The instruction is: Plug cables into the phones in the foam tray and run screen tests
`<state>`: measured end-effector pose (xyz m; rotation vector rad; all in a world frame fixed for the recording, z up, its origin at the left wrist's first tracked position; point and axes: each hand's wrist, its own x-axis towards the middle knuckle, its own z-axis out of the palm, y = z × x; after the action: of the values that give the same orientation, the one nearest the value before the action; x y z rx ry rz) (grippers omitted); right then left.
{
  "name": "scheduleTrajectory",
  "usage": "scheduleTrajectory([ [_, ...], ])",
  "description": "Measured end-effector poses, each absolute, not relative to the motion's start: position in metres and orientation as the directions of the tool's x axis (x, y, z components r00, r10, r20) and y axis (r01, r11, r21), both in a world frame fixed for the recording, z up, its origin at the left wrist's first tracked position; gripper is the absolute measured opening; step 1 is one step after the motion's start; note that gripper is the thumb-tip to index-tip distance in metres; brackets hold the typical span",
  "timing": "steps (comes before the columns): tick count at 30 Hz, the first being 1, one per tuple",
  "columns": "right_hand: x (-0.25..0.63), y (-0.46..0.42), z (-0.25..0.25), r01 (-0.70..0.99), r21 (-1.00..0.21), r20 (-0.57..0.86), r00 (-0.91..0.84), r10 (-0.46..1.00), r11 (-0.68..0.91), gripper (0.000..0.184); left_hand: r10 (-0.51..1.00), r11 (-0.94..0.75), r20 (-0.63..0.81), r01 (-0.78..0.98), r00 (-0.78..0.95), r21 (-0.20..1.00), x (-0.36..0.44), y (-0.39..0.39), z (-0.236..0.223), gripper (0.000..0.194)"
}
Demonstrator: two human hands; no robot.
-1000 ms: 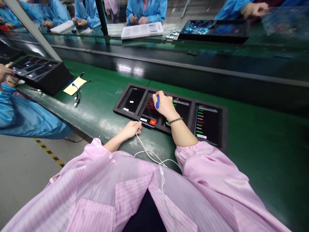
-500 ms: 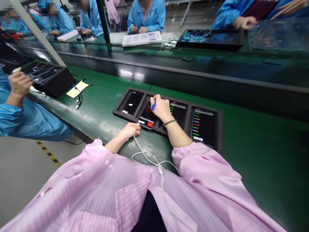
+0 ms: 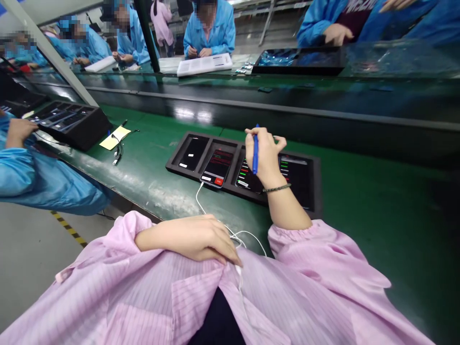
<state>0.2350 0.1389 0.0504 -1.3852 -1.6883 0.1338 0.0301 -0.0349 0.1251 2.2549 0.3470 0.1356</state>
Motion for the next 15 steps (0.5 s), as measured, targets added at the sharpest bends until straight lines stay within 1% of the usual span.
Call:
scheduleTrajectory([
  [2, 0.242, 0.134, 0.052, 0.705, -0.608, 0.59, 0.092, 0.802, 0.366, 0.017, 0.299, -0.679, 0.011, 0.205, 0.954, 0.705, 0.039, -0.036, 0.121, 0.016],
  [4, 0.248, 0.13, 0.053, 0.701, -0.616, 0.602, 0.123, 0.789, 0.361, 0.016, 0.255, -0.715, 0.047, 0.156, 0.966, 0.682, 0.047, -0.034, 0.113, 0.01],
  [7, 0.255, 0.125, 0.053, 0.698, -0.624, 0.609, 0.153, 0.778, 0.35, 0.016, 0.209, -0.759, 0.085, 0.107, 0.974, 0.642, 0.055, -0.032, 0.102, 0.01],
  [9, 0.26, 0.122, 0.054, 0.693, -0.629, 0.613, 0.164, 0.773, 0.351, 0.016, 0.2, -0.826, 0.132, 0.095, 0.971, 0.555, 0.059, -0.031, 0.101, 0.015],
  [11, 0.264, 0.118, 0.054, 0.692, -0.627, 0.619, 0.162, 0.769, 0.358, 0.017, 0.176, -0.901, 0.229, 0.063, 0.957, 0.43, 0.063, -0.03, 0.108, 0.02],
  [14, 0.267, 0.109, 0.053, 0.701, -0.606, 0.639, 0.149, 0.755, 0.375, 0.02, 0.055, -0.969, 0.409, -0.05, 0.911, 0.243, 0.069, -0.029, 0.132, 0.024],
  [15, 0.266, 0.105, 0.05, 0.703, -0.598, 0.65, 0.143, 0.747, 0.386, 0.021, 0.002, -0.973, 0.456, -0.104, 0.89, 0.208, 0.072, -0.03, 0.141, 0.026],
])
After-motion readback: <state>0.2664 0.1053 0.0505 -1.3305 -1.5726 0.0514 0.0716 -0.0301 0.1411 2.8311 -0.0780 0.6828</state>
